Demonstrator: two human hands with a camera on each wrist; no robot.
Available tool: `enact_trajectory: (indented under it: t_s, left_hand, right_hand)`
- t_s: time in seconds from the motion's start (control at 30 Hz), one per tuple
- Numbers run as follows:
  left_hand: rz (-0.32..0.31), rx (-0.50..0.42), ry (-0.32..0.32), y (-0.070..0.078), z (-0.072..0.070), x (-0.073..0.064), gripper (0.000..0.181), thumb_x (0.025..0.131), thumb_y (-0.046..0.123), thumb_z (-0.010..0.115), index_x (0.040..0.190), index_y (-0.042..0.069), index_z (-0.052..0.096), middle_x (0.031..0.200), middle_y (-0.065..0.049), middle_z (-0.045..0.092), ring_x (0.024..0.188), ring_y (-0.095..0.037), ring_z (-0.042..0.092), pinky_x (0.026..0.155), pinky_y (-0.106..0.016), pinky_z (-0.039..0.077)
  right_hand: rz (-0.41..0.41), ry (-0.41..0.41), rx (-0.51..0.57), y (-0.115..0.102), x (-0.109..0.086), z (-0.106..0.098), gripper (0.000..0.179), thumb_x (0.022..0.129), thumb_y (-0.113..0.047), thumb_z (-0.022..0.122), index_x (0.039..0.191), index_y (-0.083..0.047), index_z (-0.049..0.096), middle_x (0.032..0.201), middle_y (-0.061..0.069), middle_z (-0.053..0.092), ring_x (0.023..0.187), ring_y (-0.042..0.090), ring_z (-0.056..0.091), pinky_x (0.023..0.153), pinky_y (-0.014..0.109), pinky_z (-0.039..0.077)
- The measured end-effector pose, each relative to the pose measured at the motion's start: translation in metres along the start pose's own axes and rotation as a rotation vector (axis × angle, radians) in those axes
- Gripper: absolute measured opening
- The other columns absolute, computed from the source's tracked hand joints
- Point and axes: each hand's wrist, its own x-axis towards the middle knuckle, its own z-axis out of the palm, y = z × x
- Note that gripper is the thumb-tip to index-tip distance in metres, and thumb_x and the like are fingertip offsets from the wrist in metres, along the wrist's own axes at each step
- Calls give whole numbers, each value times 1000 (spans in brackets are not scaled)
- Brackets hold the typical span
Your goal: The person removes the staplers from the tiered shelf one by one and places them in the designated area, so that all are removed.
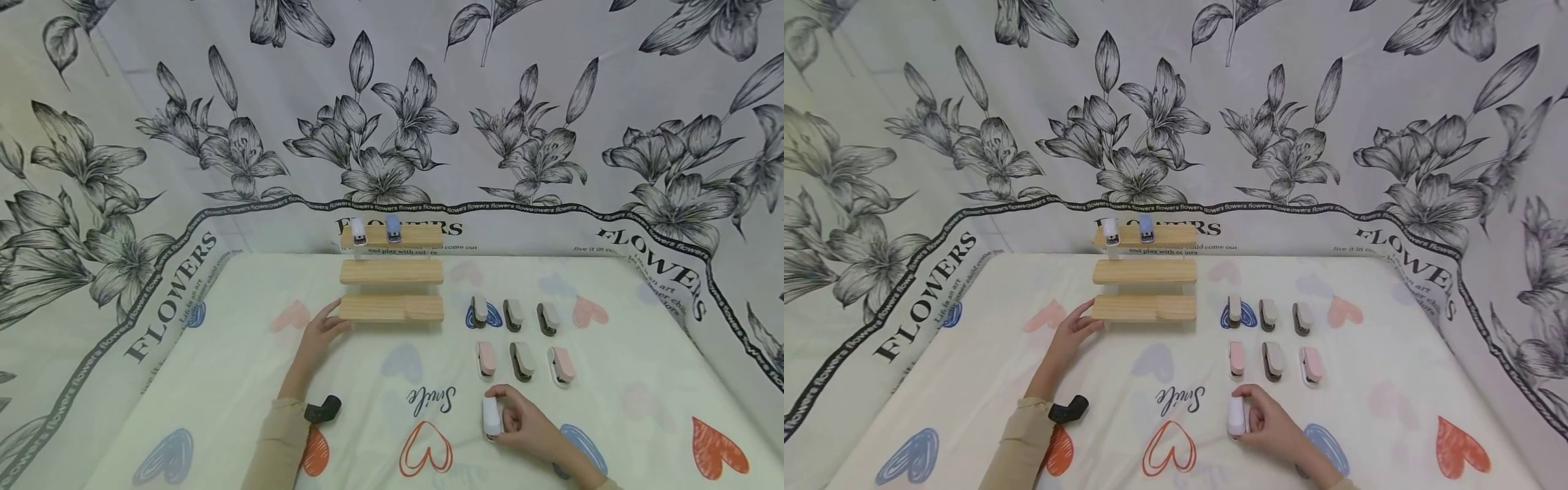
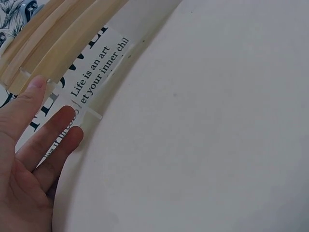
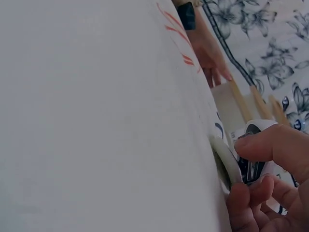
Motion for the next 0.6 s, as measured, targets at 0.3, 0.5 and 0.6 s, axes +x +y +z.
enact_trajectory:
  t_s: [0.3,0.5,0.6]
  left_hand:
    - [0,25,12,0,1,1,60,81,28,66,134,14,41,99,-14,64,96,-23,58,93,-44,32]
    - [-11,45,19,2,2,1,60,82,26,65,134,12,41,99,-14,64,96,-25,58,92,-44,33]
    - [-7,46,24,1,2,1,59,82,25,66,134,13,41,98,-14,64,95,-25,58,91,-43,34]
  right_hand:
    - [21,-52,-106,-1,-1,-11,59,71,-6,74,118,-4,39,59,-7,42,50,1,39,44,20,37]
    - [0,-67,-120,1,-1,-13,59,70,-4,74,118,-4,40,58,-9,41,49,1,39,44,19,37]
    - [3,-71,-115,-2,-1,-14,59,70,-5,74,118,-5,40,57,-9,41,49,1,39,44,19,37]
